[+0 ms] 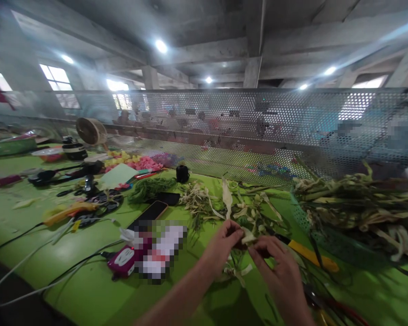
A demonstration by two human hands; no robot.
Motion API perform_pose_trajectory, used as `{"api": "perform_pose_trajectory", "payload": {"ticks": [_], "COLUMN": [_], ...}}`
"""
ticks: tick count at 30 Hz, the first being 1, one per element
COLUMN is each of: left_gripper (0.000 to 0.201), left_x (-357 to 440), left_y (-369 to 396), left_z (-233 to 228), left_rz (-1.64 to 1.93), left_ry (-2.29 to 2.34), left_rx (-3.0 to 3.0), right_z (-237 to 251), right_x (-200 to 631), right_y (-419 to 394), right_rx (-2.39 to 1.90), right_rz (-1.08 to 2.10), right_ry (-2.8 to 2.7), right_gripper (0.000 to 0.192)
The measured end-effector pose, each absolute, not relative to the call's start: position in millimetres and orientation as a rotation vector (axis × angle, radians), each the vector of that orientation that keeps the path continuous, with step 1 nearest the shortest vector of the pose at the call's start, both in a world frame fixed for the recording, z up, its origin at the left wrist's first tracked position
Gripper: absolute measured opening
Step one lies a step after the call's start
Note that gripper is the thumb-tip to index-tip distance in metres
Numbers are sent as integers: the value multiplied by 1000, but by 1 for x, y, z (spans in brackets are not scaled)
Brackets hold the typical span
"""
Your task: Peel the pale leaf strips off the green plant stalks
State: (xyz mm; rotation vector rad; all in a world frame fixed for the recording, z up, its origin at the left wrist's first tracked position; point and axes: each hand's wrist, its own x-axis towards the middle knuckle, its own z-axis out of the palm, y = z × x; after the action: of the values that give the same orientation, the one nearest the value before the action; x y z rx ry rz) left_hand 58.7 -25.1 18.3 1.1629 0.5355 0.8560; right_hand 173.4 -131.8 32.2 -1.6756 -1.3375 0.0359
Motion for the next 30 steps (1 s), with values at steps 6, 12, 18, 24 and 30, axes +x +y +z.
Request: {"api": "perform_pose_trajectory", "payload": {"ticks": [6,12,18,24,30], "left_gripper": [4,2,5,8,10], "left_x": [53,52,59,60,61], "left_y": [-33,-36,-29,-25,-20], "left_z": [29,33,19,16,10], "left_rz": [906,908,935,917,954], "left_ry": [583,605,548,557,620], "left_rx": [1404,1432,1276,1215,1172], "right_z": [28,31,27,27,30], "right_x": [176,172,170,169,167], "right_y": [-132,-129,-129,-128,-130], "right_rx": [-1664,-1678,-1707,-1699,-1686], "right_rz": [-78,22,52,6,71], "right_ry": [-1290,-1408,-1407,-1490,-1385], "right_gripper": [18,18,20,23,12]}}
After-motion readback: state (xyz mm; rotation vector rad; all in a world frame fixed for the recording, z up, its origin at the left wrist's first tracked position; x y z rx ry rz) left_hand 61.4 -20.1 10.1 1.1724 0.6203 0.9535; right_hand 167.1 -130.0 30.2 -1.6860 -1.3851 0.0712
